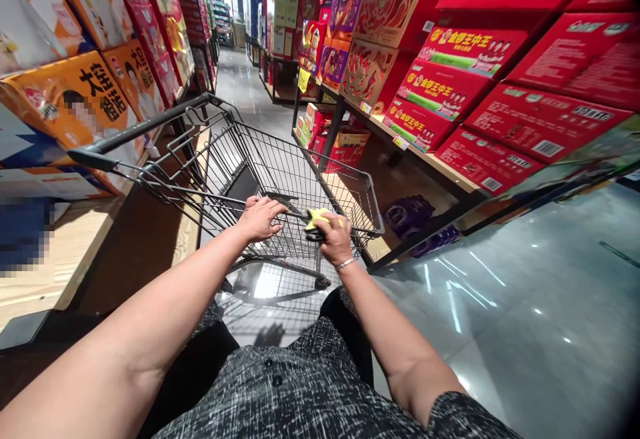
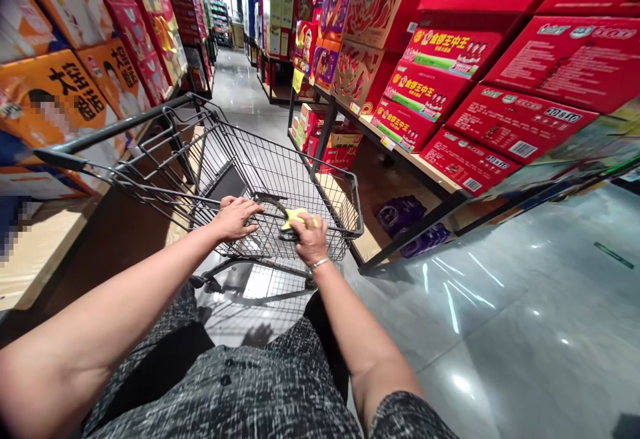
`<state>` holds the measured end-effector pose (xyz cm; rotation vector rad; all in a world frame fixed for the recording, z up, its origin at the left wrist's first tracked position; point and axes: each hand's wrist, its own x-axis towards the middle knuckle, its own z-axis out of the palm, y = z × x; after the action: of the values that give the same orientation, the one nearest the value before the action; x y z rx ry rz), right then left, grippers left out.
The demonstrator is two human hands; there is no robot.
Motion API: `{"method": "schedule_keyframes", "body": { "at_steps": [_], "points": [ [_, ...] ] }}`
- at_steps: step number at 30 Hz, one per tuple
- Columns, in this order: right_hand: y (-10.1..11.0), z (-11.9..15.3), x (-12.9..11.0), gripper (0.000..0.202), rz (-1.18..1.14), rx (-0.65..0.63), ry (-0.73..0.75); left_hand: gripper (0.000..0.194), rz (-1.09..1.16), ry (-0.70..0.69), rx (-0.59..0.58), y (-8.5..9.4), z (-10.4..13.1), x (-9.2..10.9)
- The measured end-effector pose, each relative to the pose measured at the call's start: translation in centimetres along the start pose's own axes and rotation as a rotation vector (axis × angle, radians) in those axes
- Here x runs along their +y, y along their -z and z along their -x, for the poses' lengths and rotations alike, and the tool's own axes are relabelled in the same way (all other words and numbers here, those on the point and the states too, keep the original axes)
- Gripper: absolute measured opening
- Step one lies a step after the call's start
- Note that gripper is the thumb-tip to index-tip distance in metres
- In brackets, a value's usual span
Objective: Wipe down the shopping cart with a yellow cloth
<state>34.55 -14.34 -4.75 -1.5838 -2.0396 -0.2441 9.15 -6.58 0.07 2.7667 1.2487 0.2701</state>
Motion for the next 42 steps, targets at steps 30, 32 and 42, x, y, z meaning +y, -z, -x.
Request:
{"method": "schedule_keyframes", "body": {
  "at_steps": [30,32,42],
  "points": [
    [-8.3,9.6,7.2,0.032,0.091,-0.284,-0.067,0.053,0.041,-0.005,-0.032,-1.2,-2.7,4.4],
    [-5.3,8.3,7.7,0.037,0.109,-0.145,-0.077,0.052,0.042,0.002,-0.023,-1.3,-2.6,4.5],
    [-3.5,8.5,8.5,0.038,0.158,0.076,-0.215,0.05,0.06,-0.026,-0.001,-1.4,-2.3,4.6]
  ]
}}
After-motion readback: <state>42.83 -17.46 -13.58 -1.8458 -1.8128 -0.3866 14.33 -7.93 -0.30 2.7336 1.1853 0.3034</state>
